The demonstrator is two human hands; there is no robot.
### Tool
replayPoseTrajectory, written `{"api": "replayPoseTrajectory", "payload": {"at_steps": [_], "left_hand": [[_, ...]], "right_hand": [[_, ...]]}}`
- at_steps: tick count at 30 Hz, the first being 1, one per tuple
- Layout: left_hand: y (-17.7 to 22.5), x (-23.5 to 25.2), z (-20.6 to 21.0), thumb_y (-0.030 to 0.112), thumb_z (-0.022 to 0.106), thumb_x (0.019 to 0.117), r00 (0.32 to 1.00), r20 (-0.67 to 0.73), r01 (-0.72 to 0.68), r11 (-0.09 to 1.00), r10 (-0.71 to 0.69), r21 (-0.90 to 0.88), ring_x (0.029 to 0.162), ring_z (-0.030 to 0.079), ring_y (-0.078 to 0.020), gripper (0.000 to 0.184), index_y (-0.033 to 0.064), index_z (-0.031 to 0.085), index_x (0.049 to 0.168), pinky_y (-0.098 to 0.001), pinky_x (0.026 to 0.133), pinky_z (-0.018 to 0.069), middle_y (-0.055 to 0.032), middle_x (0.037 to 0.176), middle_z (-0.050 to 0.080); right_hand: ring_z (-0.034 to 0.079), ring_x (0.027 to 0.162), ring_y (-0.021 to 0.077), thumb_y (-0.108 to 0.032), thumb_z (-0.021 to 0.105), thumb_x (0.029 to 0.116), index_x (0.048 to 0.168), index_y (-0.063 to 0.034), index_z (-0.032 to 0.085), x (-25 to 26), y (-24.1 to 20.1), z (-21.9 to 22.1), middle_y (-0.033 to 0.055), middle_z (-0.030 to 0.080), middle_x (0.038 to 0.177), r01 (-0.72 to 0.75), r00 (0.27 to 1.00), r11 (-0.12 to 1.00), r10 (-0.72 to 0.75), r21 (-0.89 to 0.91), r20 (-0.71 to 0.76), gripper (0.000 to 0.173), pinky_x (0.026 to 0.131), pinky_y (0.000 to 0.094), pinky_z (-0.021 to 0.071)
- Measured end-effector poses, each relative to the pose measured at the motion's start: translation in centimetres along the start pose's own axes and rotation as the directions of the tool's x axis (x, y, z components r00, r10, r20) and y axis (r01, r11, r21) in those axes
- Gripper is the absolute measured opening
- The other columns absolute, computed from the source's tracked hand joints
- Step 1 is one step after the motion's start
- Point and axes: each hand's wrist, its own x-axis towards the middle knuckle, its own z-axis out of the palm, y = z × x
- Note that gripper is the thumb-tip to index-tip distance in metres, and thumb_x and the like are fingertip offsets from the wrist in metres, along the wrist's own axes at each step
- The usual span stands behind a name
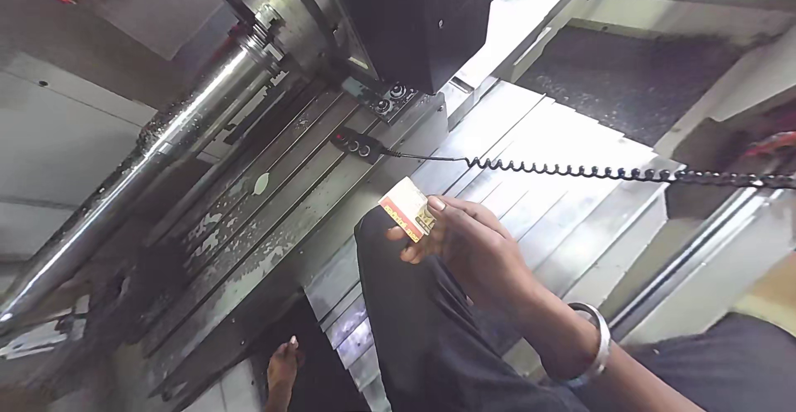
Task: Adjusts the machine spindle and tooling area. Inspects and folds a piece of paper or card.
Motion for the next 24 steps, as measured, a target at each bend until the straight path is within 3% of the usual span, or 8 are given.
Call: {"api": "replayPoseTrajectory", "payload": {"at_steps": [4,8,9,11,13,17,21,24], "left_hand": [[-0.6,0.5,-0.1,0.024,0.062,0.1033,1.0,-0.019,-0.003,0.998,0.004,0.065,0.096,0.075,-0.0296,0.028,0.0006,0.072,0.113,-0.0517,0.092,0.0588,-0.0154,0.103,0.077],[-0.7,0.6,-0.8,0.005,0.073,0.0904,0.995,-0.017,-0.088,0.968,0.095,0.233,0.133,0.054,-0.0407,0.047,0.0015,0.063,0.136,-0.0573,0.111,0.0434,-0.0251,0.143,0.056],[-0.4,0.8,-1.0,0.011,0.076,0.0904,0.993,-0.009,-0.107,0.949,0.114,0.296,0.134,0.053,-0.0406,0.045,0.0021,0.065,0.134,-0.0574,0.112,0.0421,-0.0252,0.143,0.057],[1.5,0.6,-1.5,0.031,0.075,0.0925,0.984,-0.044,-0.137,0.881,0.175,0.452,0.116,0.066,-0.0374,0.029,0.0088,0.078,0.111,-0.0597,0.101,0.0492,-0.0181,0.118,0.073],[4.3,0.0,-1.7,0.035,0.071,0.0954,0.967,-0.082,-0.176,0.864,0.242,0.471,0.106,0.07,-0.0369,0.029,0.0091,0.078,0.108,-0.0611,0.095,0.0515,-0.0163,0.106,0.076],[11.1,-1.6,-1.5,0.009,0.071,0.092,0.885,-0.083,-0.448,0.887,0.458,0.111,0.113,0.068,-0.0352,0.05,0.0013,0.058,0.14,-0.0545,0.1,0.0535,-0.0227,0.124,0.068],[22.0,-6.9,-1.8,0.018,0.064,0.0988,0.732,-0.089,-0.679,0.712,0.675,-0.18,0.097,0.073,-0.0204,0.03,-0.0009,0.069,0.122,-0.0395,0.087,0.0605,-0.0139,0.113,0.073],[29.7,-13.1,-2.6,0.02,0.05,0.1053,0.538,-0.11,-0.773,0.436,0.836,-0.461,0.095,0.073,-0.0182,0.032,-0.0014,0.068,0.122,-0.0325,0.08,0.0615,-0.0099,0.11,0.075]], "right_hand": [[0.078,0.082,0.0241,-0.021,0.03,0.1115,0.107,0.0009,0.065,-0.1,-0.1,-0.1,0.0186,0.077,0.101,-0.009,1.0,1.0,0.009,0.03,0.001,0.042,0.075,0.0343,0.065],[0.077,0.081,0.0231,-0.022,0.028,0.1117,0.109,0.0012,0.065,-0.2,-0.3,-0.2,0.0184,0.077,0.102,-0.037,0.999,0.996,0.037,0.079,-0.001,0.044,0.075,0.0334,0.0649],[0.077,0.081,0.023,-0.022,0.028,0.1116,0.11,0.0011,0.065,-0.3,-0.4,-0.3,0.0186,0.077,0.102,-0.045,0.999,0.995,0.046,0.087,-0.004,0.044,0.074,0.0334,0.0647],[0.077,0.08,0.023,-0.022,0.027,0.1115,0.109,0.001,0.065,-0.4,-0.5,-0.2,0.0185,0.077,0.102,-0.058,0.998,0.994,0.059,0.096,-0.004,0.044,0.075,0.0335,0.0647],[0.077,0.08,0.0228,-0.023,0.027,0.1115,0.109,0.0009,0.065,-0.4,-0.5,-0.2,0.0188,0.077,0.101,-0.069,0.997,0.992,0.07,0.108,-0.012,0.044,0.074,0.033,0.0646],[0.077,0.08,0.023,-0.023,0.028,0.112,0.109,0.0015,0.064,-0.5,-0.1,-0.2,0.0204,0.076,0.102,-0.076,0.997,0.989,0.077,0.124,-0.002,0.043,0.074,0.0324,0.0643],[0.077,0.08,0.0226,-0.02,0.032,0.1122,0.106,0.0005,0.065,-0.6,0.1,0.0,0.0182,0.077,0.098,-0.059,0.998,0.996,0.061,0.07,-0.021,0.039,0.075,0.033,0.0649],[0.077,0.082,0.0214,-0.018,0.036,0.1119,0.107,0.0013,0.066,-0.6,0.5,0.2,0.0155,0.077,0.098,-0.018,1.0,0.999,0.018,-0.049,-0.007,0.036,0.075,0.0335,0.0651]]}}
